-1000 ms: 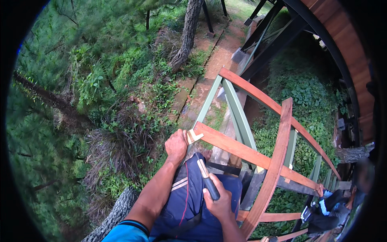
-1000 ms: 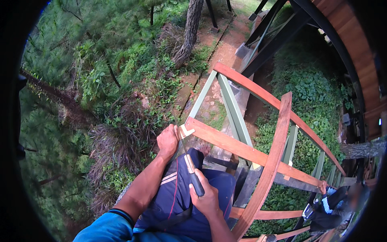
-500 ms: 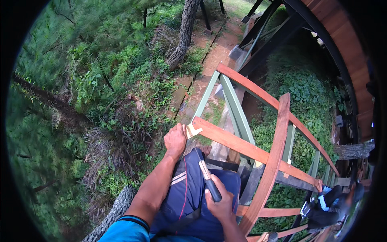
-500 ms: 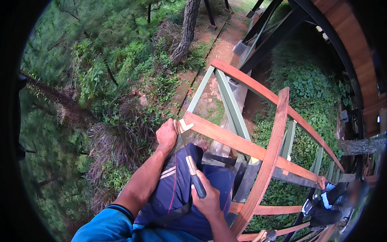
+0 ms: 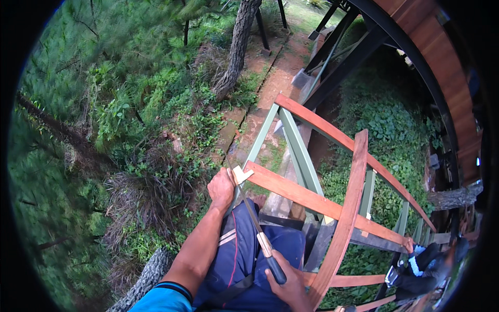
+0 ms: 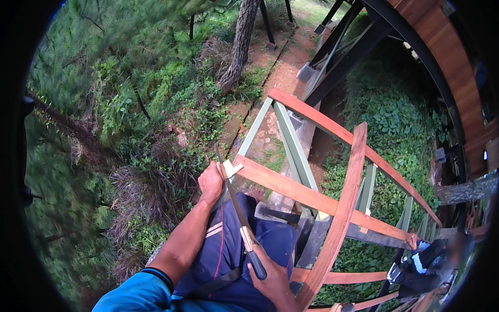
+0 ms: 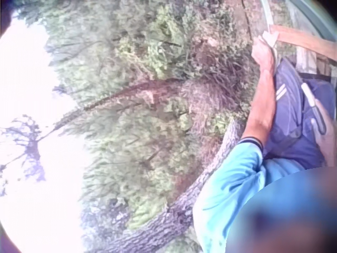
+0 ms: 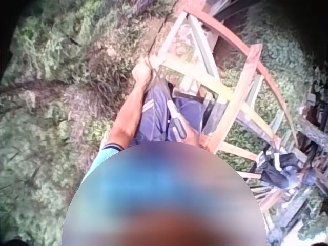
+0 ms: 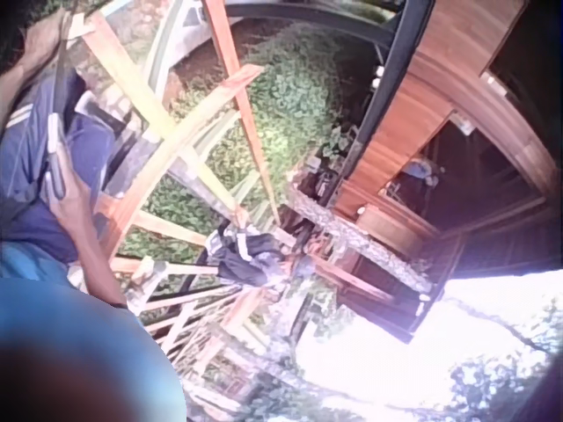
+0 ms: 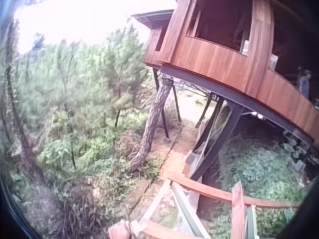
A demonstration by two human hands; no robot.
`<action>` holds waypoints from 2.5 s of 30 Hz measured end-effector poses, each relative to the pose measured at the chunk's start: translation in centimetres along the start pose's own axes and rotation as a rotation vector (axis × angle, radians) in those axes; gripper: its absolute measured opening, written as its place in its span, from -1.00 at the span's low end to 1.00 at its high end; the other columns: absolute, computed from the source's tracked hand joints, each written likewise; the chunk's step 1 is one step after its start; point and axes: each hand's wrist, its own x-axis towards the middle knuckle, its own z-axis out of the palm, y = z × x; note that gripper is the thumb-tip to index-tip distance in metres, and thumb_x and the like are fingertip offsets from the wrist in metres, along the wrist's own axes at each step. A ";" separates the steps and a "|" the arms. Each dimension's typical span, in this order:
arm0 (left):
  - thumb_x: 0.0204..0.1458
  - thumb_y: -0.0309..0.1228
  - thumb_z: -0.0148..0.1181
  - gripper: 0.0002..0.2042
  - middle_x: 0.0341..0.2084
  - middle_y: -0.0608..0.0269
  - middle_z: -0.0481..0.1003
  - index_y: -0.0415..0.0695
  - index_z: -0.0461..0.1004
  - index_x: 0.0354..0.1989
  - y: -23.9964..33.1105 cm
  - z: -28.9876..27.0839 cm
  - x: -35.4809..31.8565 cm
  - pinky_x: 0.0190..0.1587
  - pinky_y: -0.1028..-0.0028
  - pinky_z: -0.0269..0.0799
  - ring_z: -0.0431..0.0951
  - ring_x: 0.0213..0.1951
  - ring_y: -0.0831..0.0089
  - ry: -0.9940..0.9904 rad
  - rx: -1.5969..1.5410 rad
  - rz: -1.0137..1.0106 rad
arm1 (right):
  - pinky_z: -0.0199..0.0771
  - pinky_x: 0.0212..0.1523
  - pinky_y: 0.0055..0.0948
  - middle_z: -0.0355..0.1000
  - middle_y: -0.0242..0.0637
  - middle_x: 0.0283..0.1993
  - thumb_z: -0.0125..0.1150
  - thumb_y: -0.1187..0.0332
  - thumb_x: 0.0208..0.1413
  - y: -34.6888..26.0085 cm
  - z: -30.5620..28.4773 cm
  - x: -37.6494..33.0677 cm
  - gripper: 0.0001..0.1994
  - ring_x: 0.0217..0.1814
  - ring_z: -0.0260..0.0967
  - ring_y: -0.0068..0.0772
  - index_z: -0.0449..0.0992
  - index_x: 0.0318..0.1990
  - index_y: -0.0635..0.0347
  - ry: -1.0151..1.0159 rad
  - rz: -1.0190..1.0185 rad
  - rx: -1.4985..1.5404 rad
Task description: The person assembles a curved wooden framework on an elevated outdoor structure. They position wooden planks between metal beams, secure them with a cordless drill, and use a hand saw to trim excess length. A coworker assists by holding planks in place.
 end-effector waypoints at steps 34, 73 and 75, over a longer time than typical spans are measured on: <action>0.38 -0.19 -0.10 -0.67 -0.42 -0.13 0.59 -0.19 0.41 -0.30 3.8 1.0 1.2 -0.31 -0.07 0.51 0.64 -0.36 -0.13 -0.004 0.036 0.061 | 0.60 0.01 -0.33 0.60 0.08 0.04 0.49 0.39 0.09 4.8 -0.3 -0.5 -0.45 0.03 0.64 -0.15 0.49 0.23 0.34 0.057 0.027 0.060; 0.36 -0.17 -0.06 -0.70 -0.40 -0.01 0.60 -0.14 0.41 -0.29 4.0 1.1 1.9 -0.27 0.01 0.57 0.66 -0.29 -0.01 0.003 0.036 0.076 | 0.63 -0.04 -0.28 0.60 0.09 0.03 0.39 0.55 0.08 7.2 5.2 9.2 -0.45 0.01 0.66 -0.10 0.46 0.27 0.22 0.077 -0.006 0.146; 0.36 -0.17 -0.06 -0.70 -0.40 0.00 0.60 -0.14 0.41 -0.29 3.8 1.3 1.8 -0.26 0.02 0.57 0.66 -0.30 -0.01 -0.010 0.039 0.088 | 0.63 -0.03 -0.30 0.60 0.08 0.03 0.37 0.58 0.08 6.8 4.0 8.0 -0.47 0.00 0.66 -0.12 0.48 0.25 0.25 0.166 -0.126 0.156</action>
